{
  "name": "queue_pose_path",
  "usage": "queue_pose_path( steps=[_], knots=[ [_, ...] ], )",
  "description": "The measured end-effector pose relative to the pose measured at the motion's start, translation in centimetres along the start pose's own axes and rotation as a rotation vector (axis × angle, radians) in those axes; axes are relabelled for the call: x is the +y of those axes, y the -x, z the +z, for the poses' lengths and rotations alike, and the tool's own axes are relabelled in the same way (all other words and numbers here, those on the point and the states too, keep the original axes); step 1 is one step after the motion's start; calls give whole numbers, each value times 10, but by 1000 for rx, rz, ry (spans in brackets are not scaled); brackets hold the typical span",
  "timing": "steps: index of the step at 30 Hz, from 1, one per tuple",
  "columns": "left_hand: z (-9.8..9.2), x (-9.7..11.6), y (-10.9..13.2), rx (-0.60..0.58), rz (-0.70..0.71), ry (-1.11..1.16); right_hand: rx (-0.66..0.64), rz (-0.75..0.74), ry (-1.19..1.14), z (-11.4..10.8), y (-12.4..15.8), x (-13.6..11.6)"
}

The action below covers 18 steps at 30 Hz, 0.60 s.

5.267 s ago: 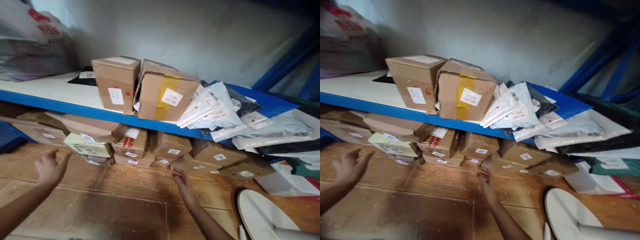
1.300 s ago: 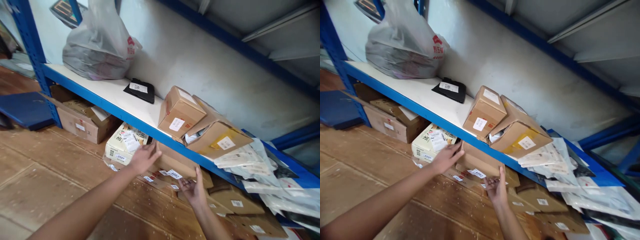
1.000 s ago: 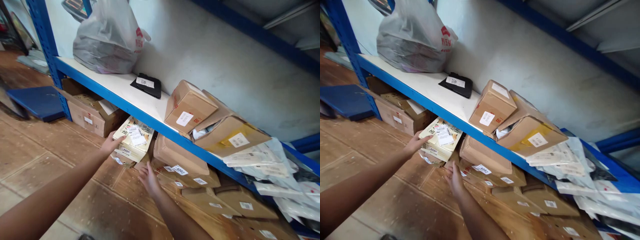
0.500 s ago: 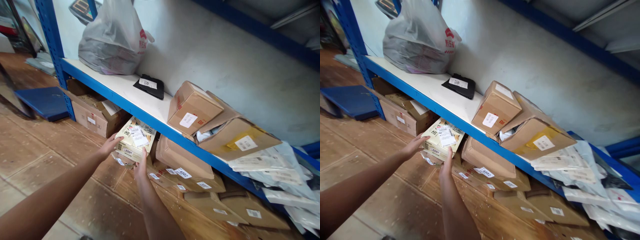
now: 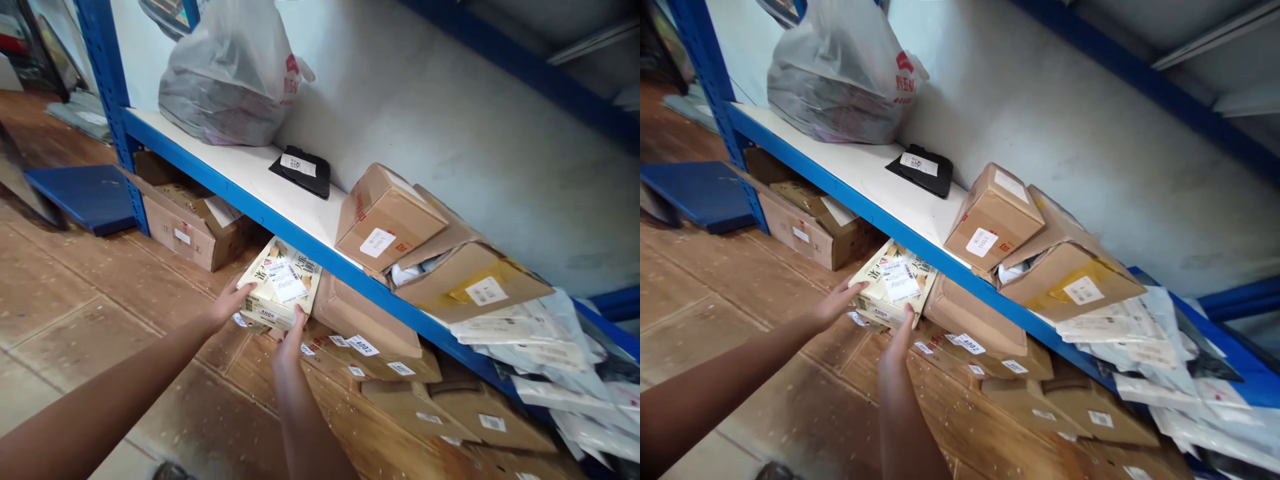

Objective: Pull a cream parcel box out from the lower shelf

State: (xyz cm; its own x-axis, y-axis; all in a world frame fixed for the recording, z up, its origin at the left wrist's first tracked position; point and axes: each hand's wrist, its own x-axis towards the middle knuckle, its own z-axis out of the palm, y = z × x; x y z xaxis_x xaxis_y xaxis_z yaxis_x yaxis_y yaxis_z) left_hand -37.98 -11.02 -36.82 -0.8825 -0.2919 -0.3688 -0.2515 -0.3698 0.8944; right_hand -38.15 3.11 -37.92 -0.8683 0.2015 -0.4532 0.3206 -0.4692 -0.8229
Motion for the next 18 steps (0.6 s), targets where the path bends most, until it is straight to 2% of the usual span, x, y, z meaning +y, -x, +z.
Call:
queue_pose_path(
  steps=[2,5,8,11,15,18],
  knots=[
    [9,2,0,29,29,-17,-5,94,110,-9,-1,-6],
    [14,8,-1,3,47,-40,25,235,246,-19,1,-27],
    [11,9,-4,-32,54,-14,-4,115,140,-29,10,-51],
    [9,9,-8,-54,86,22,-76,6,9,-35,18,-63],
    [12,17,-7,-89,86,17,-125,56,191,-27,17,-50],
    [15,18,-3,-89,91,-3,-101,-77,395,-22,6,-34]
  ],
)
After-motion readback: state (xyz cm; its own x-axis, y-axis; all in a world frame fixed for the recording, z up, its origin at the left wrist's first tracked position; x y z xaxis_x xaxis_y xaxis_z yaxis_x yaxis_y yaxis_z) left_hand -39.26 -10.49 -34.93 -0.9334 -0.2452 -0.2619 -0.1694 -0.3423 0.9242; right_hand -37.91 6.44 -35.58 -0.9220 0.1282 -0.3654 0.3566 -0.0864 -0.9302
